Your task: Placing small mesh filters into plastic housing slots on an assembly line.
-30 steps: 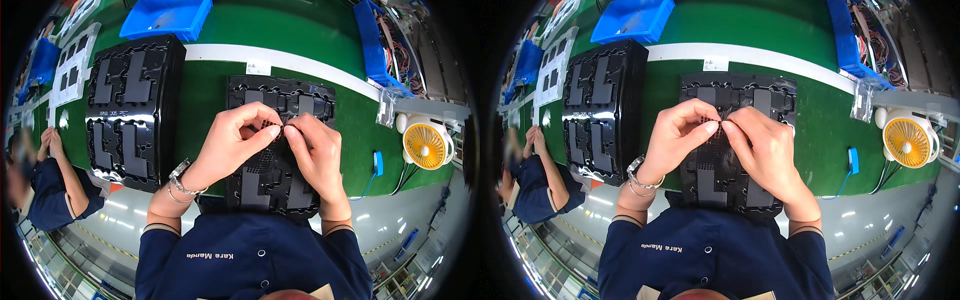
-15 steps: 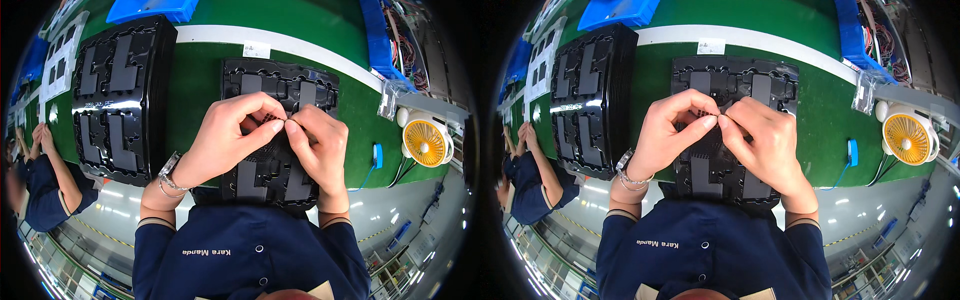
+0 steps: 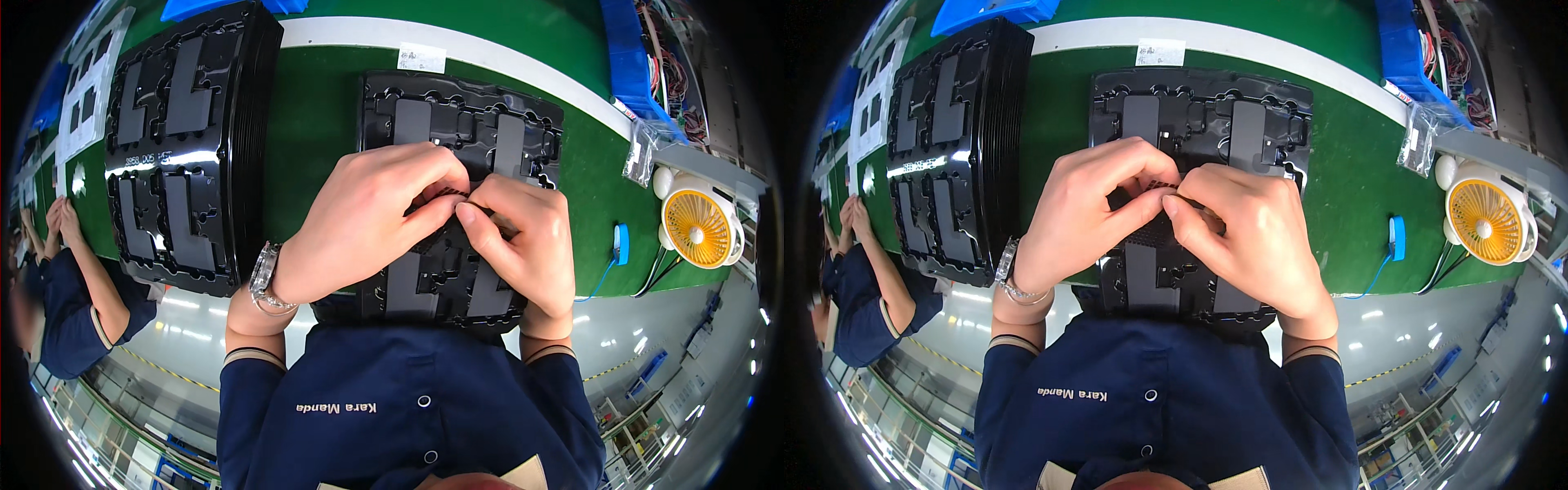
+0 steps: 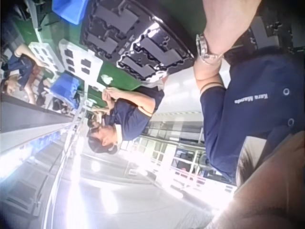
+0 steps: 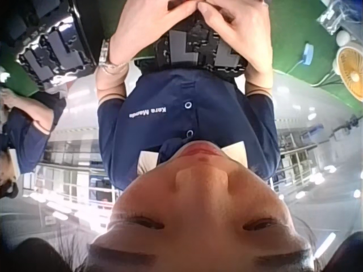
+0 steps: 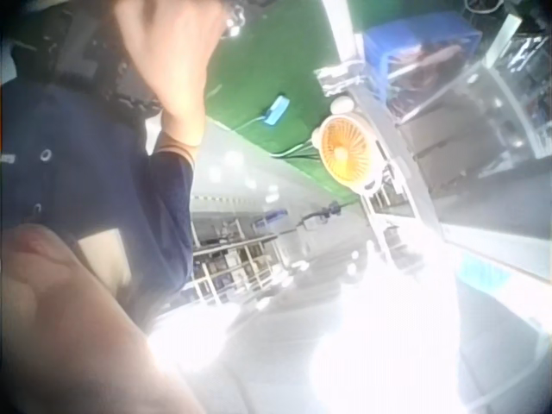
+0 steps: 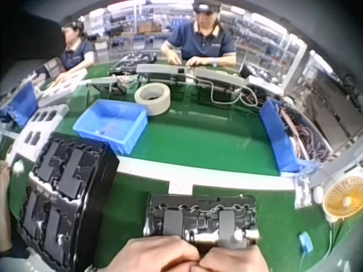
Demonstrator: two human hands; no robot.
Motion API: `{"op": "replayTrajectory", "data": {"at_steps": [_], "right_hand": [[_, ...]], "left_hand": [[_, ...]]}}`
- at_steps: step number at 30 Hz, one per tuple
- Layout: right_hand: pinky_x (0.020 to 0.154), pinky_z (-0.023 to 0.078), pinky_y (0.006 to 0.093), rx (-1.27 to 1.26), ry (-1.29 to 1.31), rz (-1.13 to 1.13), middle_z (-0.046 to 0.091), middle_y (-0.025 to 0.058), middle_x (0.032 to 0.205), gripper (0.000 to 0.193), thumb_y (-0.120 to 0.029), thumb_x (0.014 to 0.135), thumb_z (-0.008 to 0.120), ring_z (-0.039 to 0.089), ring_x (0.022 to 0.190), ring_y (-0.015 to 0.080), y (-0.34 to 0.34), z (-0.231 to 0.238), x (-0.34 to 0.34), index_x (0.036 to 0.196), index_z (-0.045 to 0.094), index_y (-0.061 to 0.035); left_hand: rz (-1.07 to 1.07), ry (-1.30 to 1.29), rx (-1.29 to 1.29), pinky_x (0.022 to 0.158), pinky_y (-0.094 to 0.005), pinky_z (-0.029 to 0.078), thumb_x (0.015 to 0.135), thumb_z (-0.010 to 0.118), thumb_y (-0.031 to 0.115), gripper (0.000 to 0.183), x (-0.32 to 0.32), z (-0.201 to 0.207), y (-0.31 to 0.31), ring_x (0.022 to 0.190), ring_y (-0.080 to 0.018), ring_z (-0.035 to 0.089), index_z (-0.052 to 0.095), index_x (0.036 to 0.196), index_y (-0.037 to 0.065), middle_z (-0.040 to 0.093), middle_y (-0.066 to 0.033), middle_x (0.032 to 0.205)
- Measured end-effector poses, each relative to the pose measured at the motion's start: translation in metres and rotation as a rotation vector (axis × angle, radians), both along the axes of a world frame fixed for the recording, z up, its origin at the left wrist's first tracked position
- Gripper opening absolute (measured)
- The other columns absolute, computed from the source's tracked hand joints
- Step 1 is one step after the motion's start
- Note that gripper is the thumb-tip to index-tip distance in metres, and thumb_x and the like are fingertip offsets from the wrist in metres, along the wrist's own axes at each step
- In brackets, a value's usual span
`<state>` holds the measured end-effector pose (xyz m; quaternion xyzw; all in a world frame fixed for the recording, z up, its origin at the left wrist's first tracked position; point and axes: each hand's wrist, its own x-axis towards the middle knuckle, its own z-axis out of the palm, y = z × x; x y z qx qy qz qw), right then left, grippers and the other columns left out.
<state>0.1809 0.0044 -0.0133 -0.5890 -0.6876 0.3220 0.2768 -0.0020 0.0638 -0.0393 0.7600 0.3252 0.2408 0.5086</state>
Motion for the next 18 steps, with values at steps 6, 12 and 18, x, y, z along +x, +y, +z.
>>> {"op": "replayTrajectory", "data": {"at_steps": [6,12,18], "right_hand": [[0.047,0.043,0.0329,-0.030,-0.003,-0.004,0.057,0.0071,0.063,0.010,-0.011,0.081,0.069,0.056,0.051,0.0221,0.0010,-0.0001,-0.0009,0.078,0.064,-0.0029],[0.051,0.044,0.0338,0.059,-0.057,-0.040,0.058,0.0082,0.066,0.012,-0.012,0.084,0.070,0.057,0.055,0.0245,0.0003,-0.0041,-0.0001,0.079,0.064,-0.0019],[0.050,0.043,0.0328,0.083,0.060,-0.102,0.059,0.0091,0.068,0.009,-0.006,0.084,0.068,0.056,0.055,0.0249,0.0015,0.0003,0.0008,0.079,0.063,-0.0003]], "left_hand": [[0.009,0.015,0.077,0.059,-0.0274,0.049,0.077,0.069,0.000,0.014,0.0010,-0.0008,-0.0016,0.066,-0.0165,0.062,0.062,0.089,0.002,0.061,-0.0061,0.078],[0.028,-0.017,0.136,0.060,-0.0270,0.051,0.078,0.068,-0.001,0.013,0.0017,-0.0021,-0.0015,0.068,-0.0163,0.064,0.062,0.089,0.002,0.062,-0.0062,0.079],[0.078,-0.125,-0.078,0.067,-0.0255,0.053,0.086,0.063,0.000,0.006,0.0026,0.0032,-0.0017,0.073,-0.0124,0.064,0.062,0.092,-0.002,0.064,-0.0064,0.084]]}}
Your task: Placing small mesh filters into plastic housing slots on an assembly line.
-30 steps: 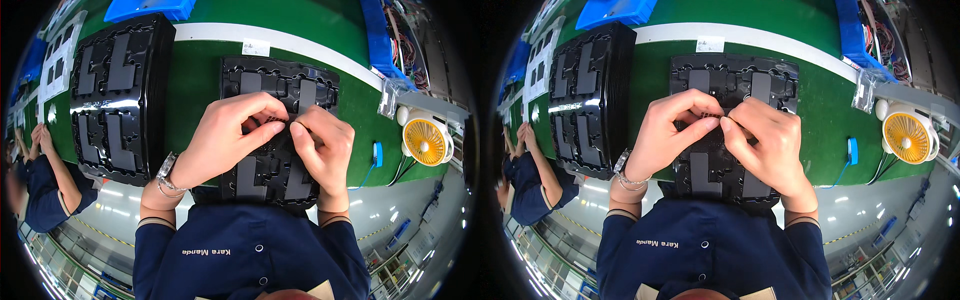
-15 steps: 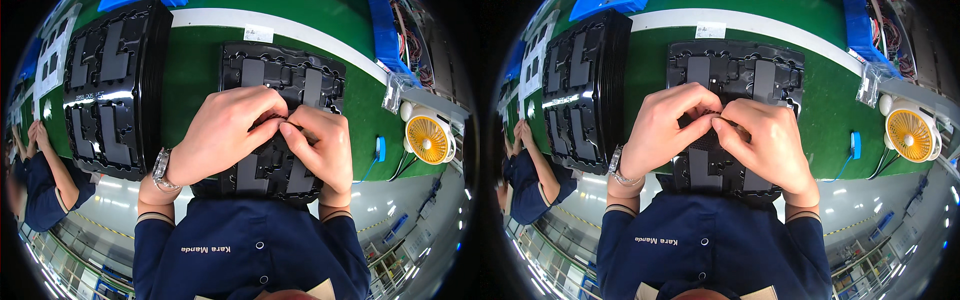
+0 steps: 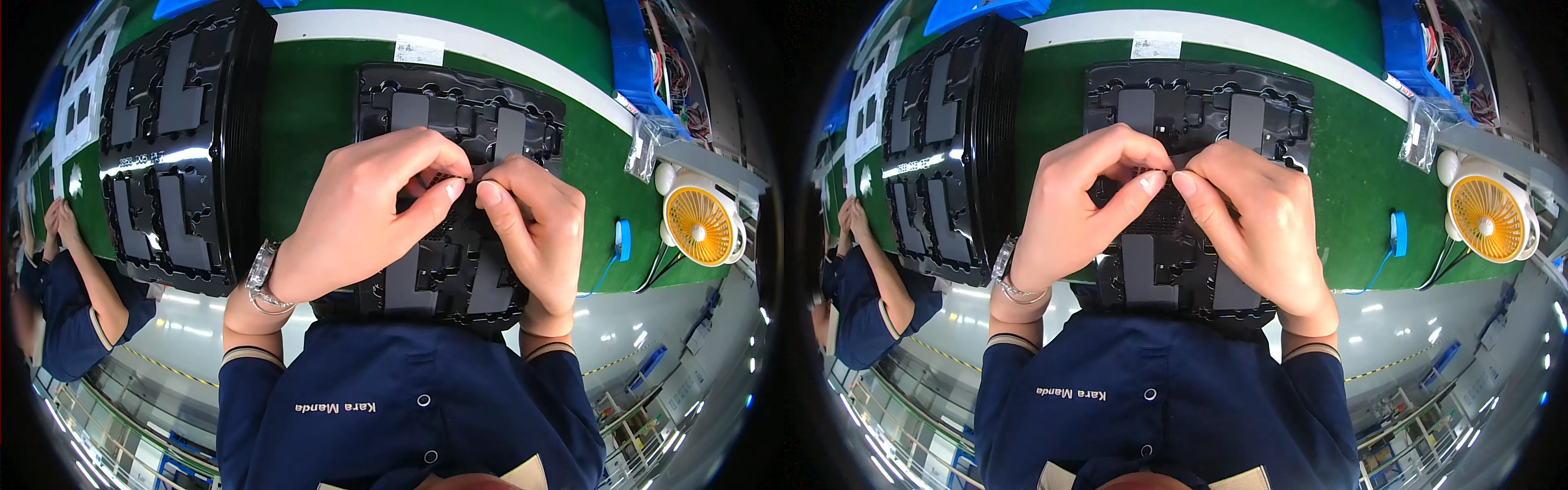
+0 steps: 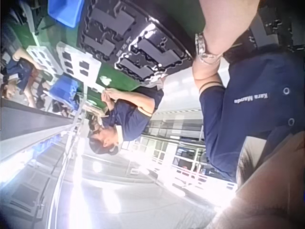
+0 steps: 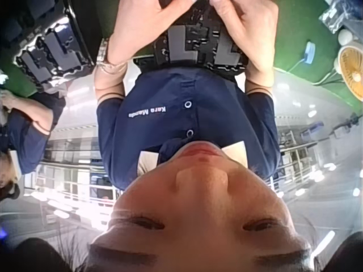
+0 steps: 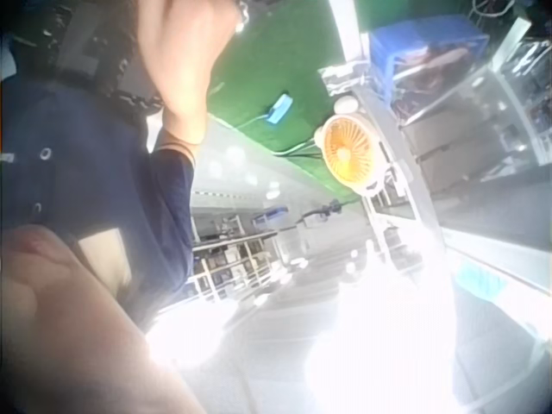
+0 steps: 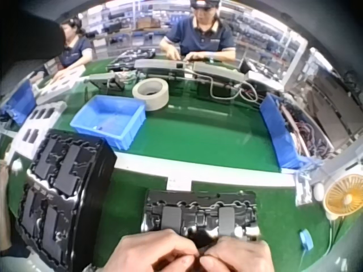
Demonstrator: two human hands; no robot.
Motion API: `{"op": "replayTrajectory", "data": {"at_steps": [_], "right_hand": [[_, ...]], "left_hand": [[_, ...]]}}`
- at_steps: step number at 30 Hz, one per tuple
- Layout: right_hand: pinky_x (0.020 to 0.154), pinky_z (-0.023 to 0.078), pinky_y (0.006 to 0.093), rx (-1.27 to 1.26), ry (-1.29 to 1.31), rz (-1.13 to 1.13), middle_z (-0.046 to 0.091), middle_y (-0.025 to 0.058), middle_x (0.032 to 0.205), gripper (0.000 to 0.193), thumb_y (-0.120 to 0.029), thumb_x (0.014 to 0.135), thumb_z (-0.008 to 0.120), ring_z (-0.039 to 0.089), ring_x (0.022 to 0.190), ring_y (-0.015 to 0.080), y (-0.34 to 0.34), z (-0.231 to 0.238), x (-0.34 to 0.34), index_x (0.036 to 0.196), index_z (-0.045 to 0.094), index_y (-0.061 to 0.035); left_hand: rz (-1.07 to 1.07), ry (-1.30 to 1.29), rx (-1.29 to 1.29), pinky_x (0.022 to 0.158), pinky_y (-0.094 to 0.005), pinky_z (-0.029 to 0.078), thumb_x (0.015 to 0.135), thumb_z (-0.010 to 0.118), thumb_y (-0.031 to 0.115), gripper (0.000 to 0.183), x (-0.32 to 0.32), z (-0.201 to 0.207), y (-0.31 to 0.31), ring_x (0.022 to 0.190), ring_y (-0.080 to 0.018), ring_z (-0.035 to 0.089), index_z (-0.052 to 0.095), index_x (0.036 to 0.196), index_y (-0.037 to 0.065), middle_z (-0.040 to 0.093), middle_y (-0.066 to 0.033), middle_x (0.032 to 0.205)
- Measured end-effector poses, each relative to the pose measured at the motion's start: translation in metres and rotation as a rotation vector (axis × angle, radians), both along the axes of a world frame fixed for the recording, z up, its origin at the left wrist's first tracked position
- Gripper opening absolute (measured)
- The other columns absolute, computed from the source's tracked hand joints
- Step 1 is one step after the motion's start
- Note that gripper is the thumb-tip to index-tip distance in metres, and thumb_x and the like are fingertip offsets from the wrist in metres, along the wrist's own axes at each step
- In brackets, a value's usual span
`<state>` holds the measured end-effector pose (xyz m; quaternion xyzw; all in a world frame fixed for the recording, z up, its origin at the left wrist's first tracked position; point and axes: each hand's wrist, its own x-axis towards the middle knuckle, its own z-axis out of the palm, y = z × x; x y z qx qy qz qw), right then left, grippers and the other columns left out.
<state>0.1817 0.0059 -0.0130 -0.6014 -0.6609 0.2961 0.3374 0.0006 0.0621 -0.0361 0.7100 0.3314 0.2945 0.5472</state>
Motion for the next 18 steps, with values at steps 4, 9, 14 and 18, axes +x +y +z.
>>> {"op": "replayTrajectory", "data": {"at_steps": [4,9,14,18], "right_hand": [[0.049,0.043,0.0329,0.046,-0.029,-0.010,0.058,0.0085,0.068,0.008,-0.005,0.084,0.067,0.056,0.054,0.0246,0.0002,-0.0037,-0.0015,0.079,0.062,-0.0009],[0.046,0.043,0.0326,0.075,-0.125,-0.001,0.056,0.0069,0.066,0.009,-0.006,0.083,0.068,0.055,0.051,0.0232,0.0011,-0.0064,-0.0013,0.077,0.062,-0.0031],[0.044,0.041,0.0316,0.104,-0.159,0.027,0.054,0.0056,0.063,0.010,-0.007,0.080,0.070,0.052,0.048,0.0214,0.0019,-0.0078,0.0003,0.075,0.061,-0.0039],[0.043,0.038,0.0299,0.092,-0.135,0.027,0.052,0.0047,0.059,0.010,-0.006,0.078,0.070,0.049,0.046,0.0190,0.0004,-0.0028,0.0027,0.072,0.061,-0.0042]], "left_hand": [[-0.002,-0.029,-0.043,0.069,-0.0251,0.053,0.088,0.062,0.001,0.006,0.0002,-0.0003,0.0001,0.075,-0.0108,0.064,0.062,0.093,-0.002,0.065,-0.0058,0.085],[-0.015,0.019,-0.075,0.070,-0.0250,0.052,0.089,0.063,0.002,0.007,-0.0015,0.0012,0.0007,0.076,-0.0110,0.065,0.063,0.094,-0.002,0.066,-0.0062,0.086],[-0.016,0.008,-0.093,0.070,-0.0255,0.053,0.089,0.064,0.003,0.007,-0.0008,0.0004,-0.0005,0.076,-0.0111,0.065,0.064,0.095,-0.002,0.067,-0.0060,0.086],[-0.025,0.003,-0.122,0.070,-0.0255,0.053,0.087,0.065,0.002,0.008,-0.0007,0.0003,-0.0006,0.076,-0.0112,0.065,0.064,0.094,-0.002,0.067,-0.0057,0.086]]}}
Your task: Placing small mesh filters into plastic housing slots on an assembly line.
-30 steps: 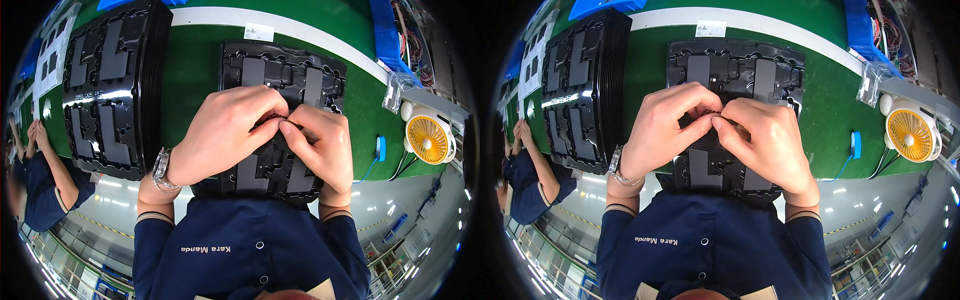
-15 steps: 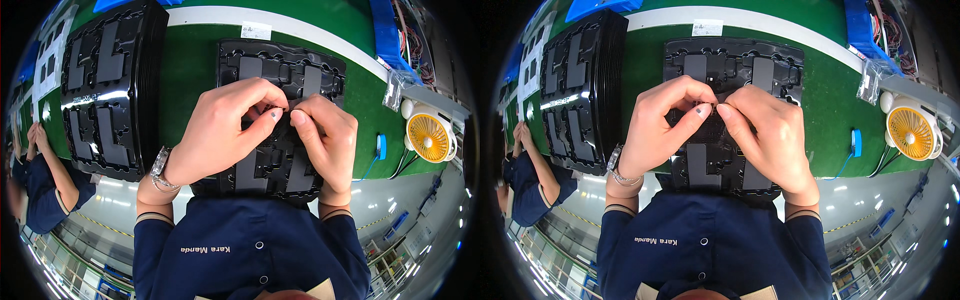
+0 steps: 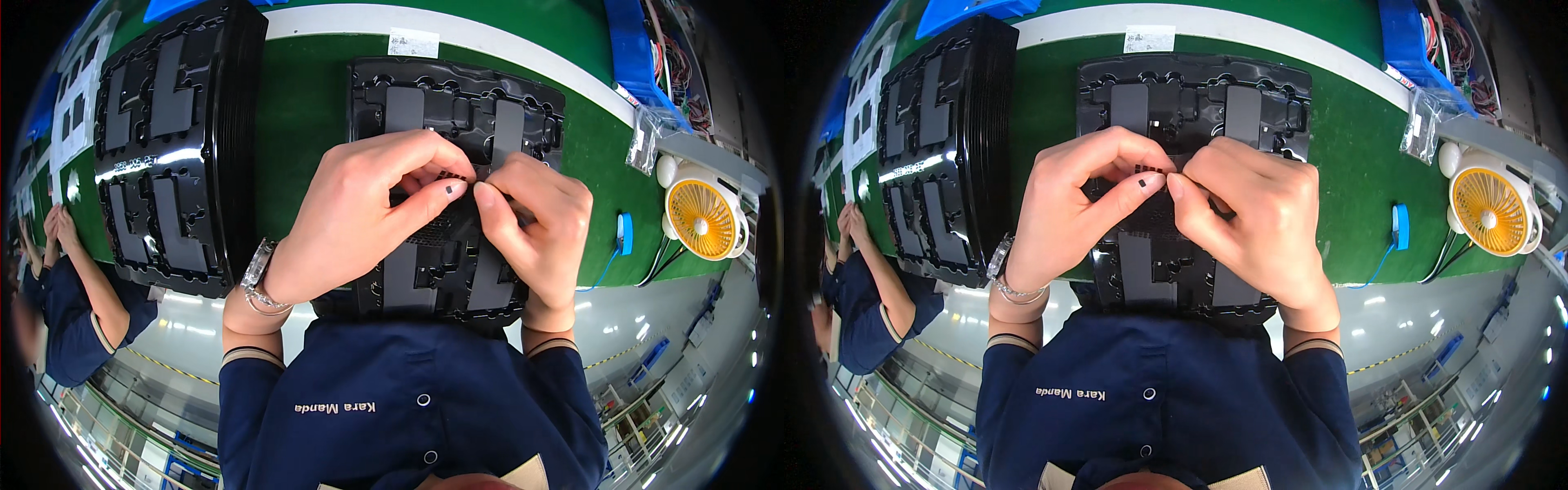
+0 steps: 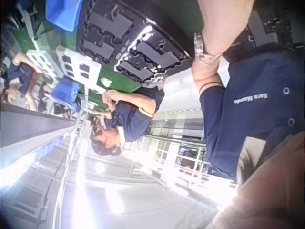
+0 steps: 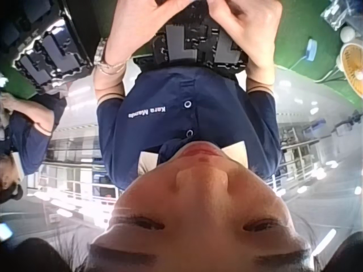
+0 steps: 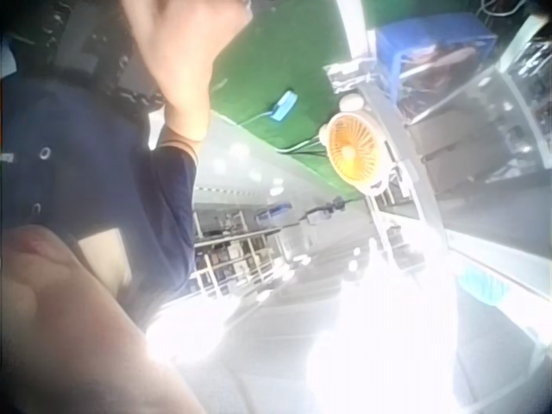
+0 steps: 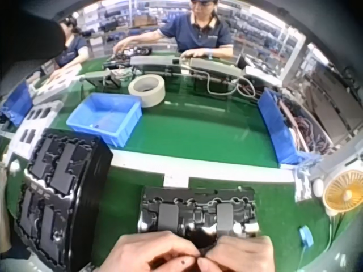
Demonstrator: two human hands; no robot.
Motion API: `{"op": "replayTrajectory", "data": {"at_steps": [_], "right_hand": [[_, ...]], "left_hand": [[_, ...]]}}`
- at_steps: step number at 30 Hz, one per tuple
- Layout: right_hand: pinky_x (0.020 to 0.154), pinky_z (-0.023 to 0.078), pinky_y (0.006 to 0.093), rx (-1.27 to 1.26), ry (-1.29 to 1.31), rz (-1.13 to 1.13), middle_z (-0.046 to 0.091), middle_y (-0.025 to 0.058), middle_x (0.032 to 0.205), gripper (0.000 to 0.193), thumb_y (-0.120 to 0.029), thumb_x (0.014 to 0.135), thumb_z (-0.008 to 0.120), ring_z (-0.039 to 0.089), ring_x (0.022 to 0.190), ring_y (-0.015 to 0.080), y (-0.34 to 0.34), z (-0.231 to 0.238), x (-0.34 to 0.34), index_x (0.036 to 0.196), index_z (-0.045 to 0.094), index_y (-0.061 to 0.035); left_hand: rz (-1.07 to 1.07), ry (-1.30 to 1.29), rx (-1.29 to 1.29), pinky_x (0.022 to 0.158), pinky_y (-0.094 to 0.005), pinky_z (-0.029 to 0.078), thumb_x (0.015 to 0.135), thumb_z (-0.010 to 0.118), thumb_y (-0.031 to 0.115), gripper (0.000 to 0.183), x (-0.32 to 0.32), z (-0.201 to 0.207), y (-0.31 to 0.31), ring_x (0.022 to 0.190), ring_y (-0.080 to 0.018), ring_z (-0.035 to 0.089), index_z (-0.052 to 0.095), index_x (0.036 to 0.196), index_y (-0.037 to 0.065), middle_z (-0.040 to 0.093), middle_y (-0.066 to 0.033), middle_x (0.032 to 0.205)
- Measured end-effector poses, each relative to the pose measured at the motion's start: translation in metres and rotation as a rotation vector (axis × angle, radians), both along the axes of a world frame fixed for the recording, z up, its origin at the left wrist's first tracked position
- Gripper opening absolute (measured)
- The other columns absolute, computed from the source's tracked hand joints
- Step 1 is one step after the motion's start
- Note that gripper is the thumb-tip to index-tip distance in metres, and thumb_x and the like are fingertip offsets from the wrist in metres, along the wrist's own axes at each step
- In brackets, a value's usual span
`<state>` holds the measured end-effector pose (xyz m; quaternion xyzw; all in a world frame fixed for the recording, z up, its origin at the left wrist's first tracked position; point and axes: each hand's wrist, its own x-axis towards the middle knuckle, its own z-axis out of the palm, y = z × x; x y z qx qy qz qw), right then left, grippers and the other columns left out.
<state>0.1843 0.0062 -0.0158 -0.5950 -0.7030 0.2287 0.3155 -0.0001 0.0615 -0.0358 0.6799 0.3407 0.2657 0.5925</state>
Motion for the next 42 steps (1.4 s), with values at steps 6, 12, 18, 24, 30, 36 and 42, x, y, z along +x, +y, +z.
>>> {"op": "replayTrajectory", "data": {"at_steps": [6,12,18,24,30,36,42], "right_hand": [[0.043,0.037,0.0300,-0.140,0.125,0.062,0.053,0.0046,0.059,0.009,-0.009,0.079,0.069,0.049,0.045,0.0178,-0.001,-0.002,0.000,0.074,0.064,-0.0033],[0.045,0.039,0.0312,-0.221,0.107,0.079,0.056,0.0060,0.061,0.012,-0.013,0.080,0.069,0.052,0.046,0.0194,0.000,-0.002,0.003,0.076,0.064,-0.0032],[0.046,0.041,0.0326,-0.248,0.097,0.118,0.057,0.0068,0.062,0.013,-0.015,0.081,0.069,0.054,0.048,0.0222,0.001,-0.003,0.007,0.076,0.065,-0.0036],[0.048,0.043,0.0335,-0.133,0.026,0.060,0.058,0.0073,0.065,0.012,-0.013,0.083,0.069,0.056,0.053,0.0253,-0.001,-0.005,0.004,0.079,0.064,-0.0036],[0.048,0.043,0.0333,-0.063,0.031,-0.007,0.058,0.0077,0.066,0.010,-0.009,0.084,0.068,0.056,0.053,0.0256,-0.001,-0.005,0.002,0.078,0.063,-0.0027],[0.047,0.043,0.0326,-0.018,-0.013,0.023,0.057,0.0064,0.066,0.010,-0.009,0.081,0.070,0.056,0.052,0.0244,0.000,-0.009,0.002,0.076,0.062,-0.0040],[0.043,0.038,0.0306,-0.024,-0.010,0.030,0.052,0.0047,0.059,0.011,-0.007,0.076,0.071,0.050,0.047,0.0189,0.000,-0.004,0.002,0.071,0.061,-0.0040]], "left_hand": [[-0.059,0.049,0.025,0.067,-0.0261,0.052,0.082,0.066,-0.002,0.012,0.000,-0.004,0.001,0.071,-0.0136,0.064,0.063,0.093,-0.001,0.066,-0.0068,0.083],[-0.076,0.086,0.099,0.063,-0.0264,0.051,0.079,0.067,-0.002,0.013,-0.001,-0.005,0.000,0.068,-0.0151,0.064,0.063,0.092,-0.001,0.065,-0.0073,0.080],[-0.101,0.102,0.125,0.062,-0.0264,0.051,0.079,0.068,-0.001,0.014,-0.001,-0.006,0.000,0.067,-0.0150,0.064,0.064,0.092,-0.001,0.064,-0.0072,0.080],[-0.069,0.087,0.106,0.065,-0.0266,0.052,0.082,0.066,0.000,0.010,0.000,-0.006,0.000,0.070,-0.0145,0.065,0.064,0.092,-0.001,0.065,-0.0073,0.081],[-0.024,0.038,0.042,0.070,-0.0266,0.052,0.088,0.064,0.002,0.007,0.000,0.000,0.000,0.074,-0.0137,0.065,0.065,0.094,-0.001,0.068,-0.0070,0.084],[-0.008,0.039,-0.009,0.071,-0.0268,0.053,0.088,0.064,0.003,0.009,-0.001,-0.002,0.000,0.077,-0.0132,0.066,0.066,0.096,-0.001,0.069,-0.0072,0.085],[0.006,0.008,-0.075,0.072,-0.0259,0.053,0.087,0.065,0.002,0.009,0.000,0.000,-0.003,0.077,-0.0119,0.066,0.066,0.096,-0.001,0.069,-0.0064,0.085]]}}
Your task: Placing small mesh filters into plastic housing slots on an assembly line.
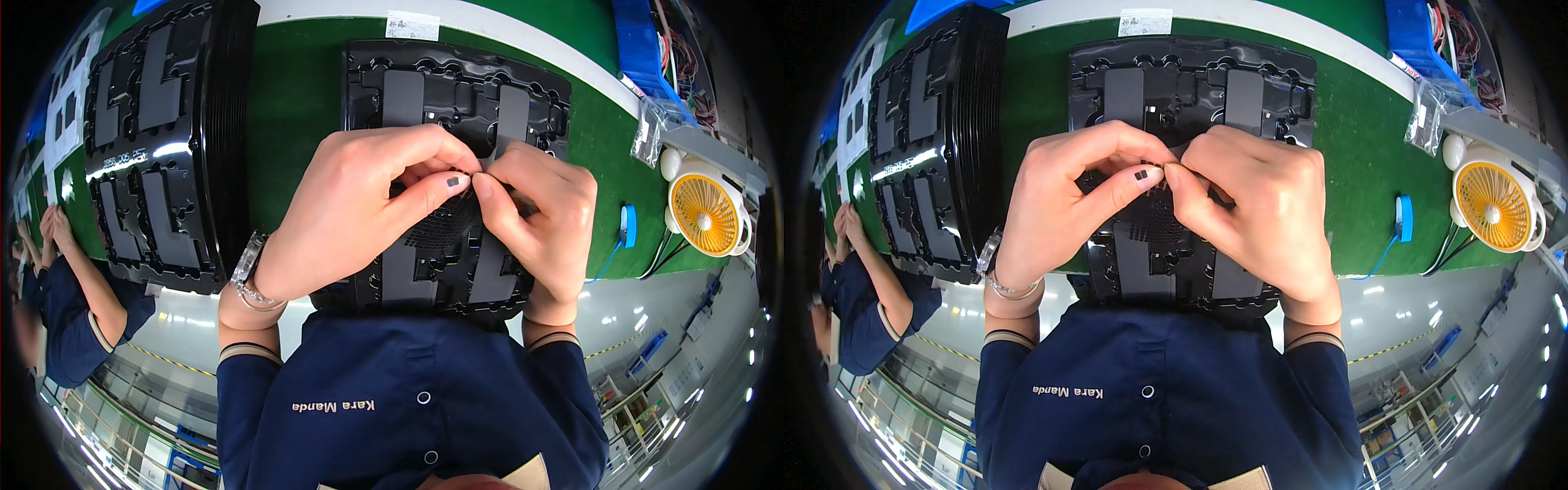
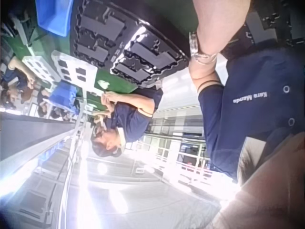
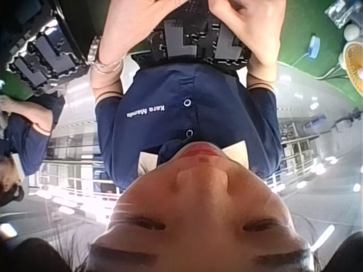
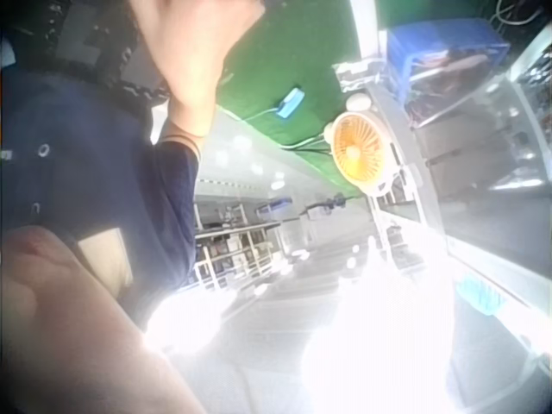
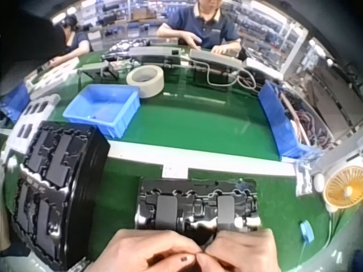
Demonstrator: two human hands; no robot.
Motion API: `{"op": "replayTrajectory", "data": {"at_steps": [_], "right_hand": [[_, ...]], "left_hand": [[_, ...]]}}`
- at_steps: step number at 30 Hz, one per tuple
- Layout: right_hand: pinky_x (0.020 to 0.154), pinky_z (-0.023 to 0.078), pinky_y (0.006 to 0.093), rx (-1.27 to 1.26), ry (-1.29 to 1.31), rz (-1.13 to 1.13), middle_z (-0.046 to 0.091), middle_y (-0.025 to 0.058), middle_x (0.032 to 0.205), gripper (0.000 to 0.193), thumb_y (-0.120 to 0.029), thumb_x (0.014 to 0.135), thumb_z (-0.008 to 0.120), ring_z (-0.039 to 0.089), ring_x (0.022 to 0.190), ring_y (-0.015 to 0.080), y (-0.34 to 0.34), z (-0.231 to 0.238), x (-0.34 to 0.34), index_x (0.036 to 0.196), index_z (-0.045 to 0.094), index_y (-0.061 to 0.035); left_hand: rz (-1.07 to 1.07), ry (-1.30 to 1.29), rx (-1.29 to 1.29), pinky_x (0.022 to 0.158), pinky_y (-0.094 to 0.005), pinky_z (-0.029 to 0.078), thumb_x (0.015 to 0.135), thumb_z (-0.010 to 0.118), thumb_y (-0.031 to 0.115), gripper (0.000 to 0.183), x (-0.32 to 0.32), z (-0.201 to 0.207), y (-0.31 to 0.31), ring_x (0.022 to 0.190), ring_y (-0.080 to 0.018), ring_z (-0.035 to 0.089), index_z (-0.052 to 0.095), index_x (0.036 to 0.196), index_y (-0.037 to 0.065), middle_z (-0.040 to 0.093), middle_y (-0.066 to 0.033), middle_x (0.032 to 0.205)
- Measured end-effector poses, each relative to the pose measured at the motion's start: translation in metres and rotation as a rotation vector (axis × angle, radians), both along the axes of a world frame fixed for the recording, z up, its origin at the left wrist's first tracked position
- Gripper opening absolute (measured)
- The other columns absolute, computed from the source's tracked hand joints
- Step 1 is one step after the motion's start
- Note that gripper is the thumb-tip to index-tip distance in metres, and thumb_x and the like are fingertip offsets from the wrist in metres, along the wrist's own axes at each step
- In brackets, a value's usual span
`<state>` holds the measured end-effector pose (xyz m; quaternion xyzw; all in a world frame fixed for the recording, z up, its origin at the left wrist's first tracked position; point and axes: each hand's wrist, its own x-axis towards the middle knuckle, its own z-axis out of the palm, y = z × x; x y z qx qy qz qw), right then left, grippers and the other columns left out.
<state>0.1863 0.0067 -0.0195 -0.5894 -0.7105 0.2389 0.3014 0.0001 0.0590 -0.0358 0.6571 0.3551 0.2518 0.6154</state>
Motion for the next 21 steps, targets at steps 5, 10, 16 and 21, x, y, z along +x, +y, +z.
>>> {"op": "replayTrajectory", "data": {"at_steps": [5,10,16,21], "right_hand": [[0.042,0.034,0.0294,-0.072,0.145,0.001,0.049,0.0039,0.057,0.012,-0.006,0.075,0.070,0.045,0.045,0.0161,-0.0017,0.0013,0.0008,0.069,0.060,-0.0032],[0.042,0.034,0.0301,-0.111,0.163,0.032,0.049,0.0044,0.057,0.013,-0.007,0.076,0.070,0.046,0.045,0.0165,-0.0011,-0.0014,0.0014,0.070,0.060,-0.0027],[0.044,0.037,0.0310,-0.113,0.103,0.042,0.052,0.0052,0.059,0.013,-0.009,0.078,0.071,0.050,0.047,0.0189,-0.0017,-0.0019,0.0019,0.072,0.062,-0.0029],[0.047,0.042,0.0315,-0.013,0.015,-0.027,0.056,0.0065,0.062,0.015,-0.014,0.078,0.074,0.055,0.051,0.0216,-0.0016,-0.0050,-0.0010,0.074,0.063,-0.0039]], "left_hand": [[-0.032,0.028,-0.034,0.071,-0.0252,0.052,0.084,0.067,0.000,0.009,-0.0016,0.0008,0.0028,0.076,-0.0108,0.065,0.065,0.092,-0.001,0.069,-0.0057,0.084],[-0.052,0.001,0.034,0.068,-0.0249,0.051,0.081,0.068,-0.002,0.010,-0.0014,-0.0015,0.0029,0.073,-0.0107,0.063,0.065,0.091,-0.001,0.067,-0.0052,0.083],[-0.068,0.018,0.048,0.067,-0.0255,0.051,0.081,0.068,-0.002,0.011,-0.0020,-0.0032,0.0023,0.072,-0.0110,0.062,0.065,0.091,-0.001,0.067,-0.0052,0.083],[-0.034,-0.006,0.074,0.069,-0.0257,0.052,0.084,0.065,-0.002,0.010,-0.0003,-0.0043,0.0021,0.074,-0.0136,0.064,0.065,0.094,0.000,0.067,-0.0061,0.084]]}}
